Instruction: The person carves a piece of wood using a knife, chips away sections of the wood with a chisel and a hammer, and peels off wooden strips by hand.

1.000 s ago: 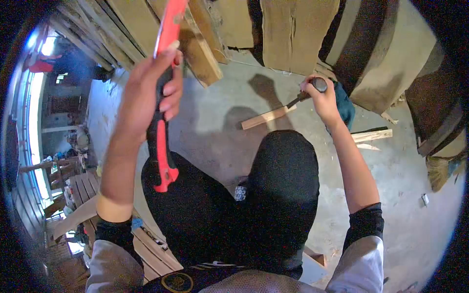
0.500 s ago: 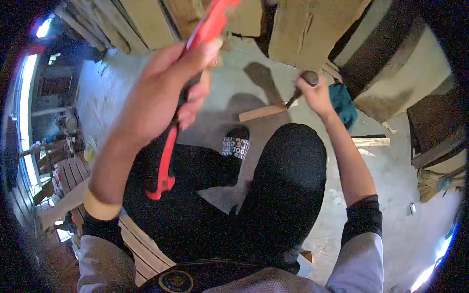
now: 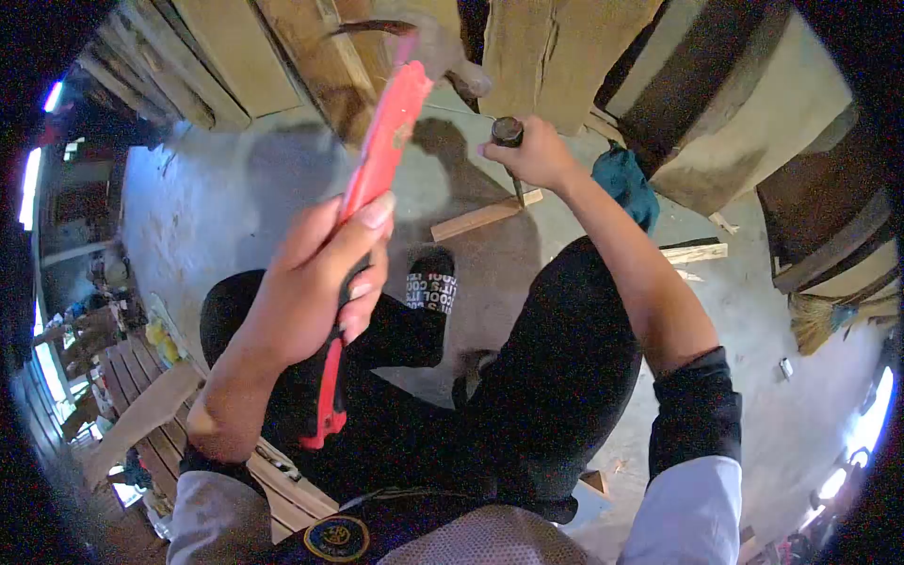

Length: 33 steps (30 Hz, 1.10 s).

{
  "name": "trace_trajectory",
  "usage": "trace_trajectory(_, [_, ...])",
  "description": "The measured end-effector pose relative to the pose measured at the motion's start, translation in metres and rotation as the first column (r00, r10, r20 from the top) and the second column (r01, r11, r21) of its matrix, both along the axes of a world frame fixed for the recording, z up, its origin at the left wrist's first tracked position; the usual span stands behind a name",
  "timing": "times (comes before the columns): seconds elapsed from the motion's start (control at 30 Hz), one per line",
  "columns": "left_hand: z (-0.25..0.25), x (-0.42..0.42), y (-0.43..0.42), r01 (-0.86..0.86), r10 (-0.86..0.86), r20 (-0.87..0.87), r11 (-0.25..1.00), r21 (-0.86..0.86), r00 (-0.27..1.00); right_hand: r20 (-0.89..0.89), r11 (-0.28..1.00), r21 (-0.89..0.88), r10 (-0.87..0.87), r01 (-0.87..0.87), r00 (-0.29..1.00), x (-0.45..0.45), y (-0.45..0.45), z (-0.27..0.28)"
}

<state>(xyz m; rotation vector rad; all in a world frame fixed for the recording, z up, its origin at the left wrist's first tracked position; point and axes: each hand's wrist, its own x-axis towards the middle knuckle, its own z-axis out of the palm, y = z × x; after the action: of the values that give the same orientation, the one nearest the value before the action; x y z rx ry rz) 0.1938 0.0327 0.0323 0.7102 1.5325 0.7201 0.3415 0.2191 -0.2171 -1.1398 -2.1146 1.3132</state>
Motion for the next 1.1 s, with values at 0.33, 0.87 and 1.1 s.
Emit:
trace_trajectory(0.33, [-0.036, -0.015, -0.003, 0.106, -0.093, -0.152, 0.991, 0.079, 0.984, 0.007, 0.96, 0.02, -0.278, 0.278, 0.961, 0.003, -0.053, 0.028])
trace_trajectory(0.87, [-0.067, 0.003, -0.016, 0.337, -0.139, -0.469, 0.866, 0.37, 0.872, -0.025, 0.96, 0.118, -0.252, 0.254, 0.967, 0.012, -0.049, 0.019])
trace_trajectory(1.1, [-0.068, 0.004, -0.014, 0.372, -0.165, -0.471, 0.842, 0.391, 0.867, -0.048, 0.977, 0.132, -0.165, 0.17, 0.985, 0.013, -0.05, 0.01])
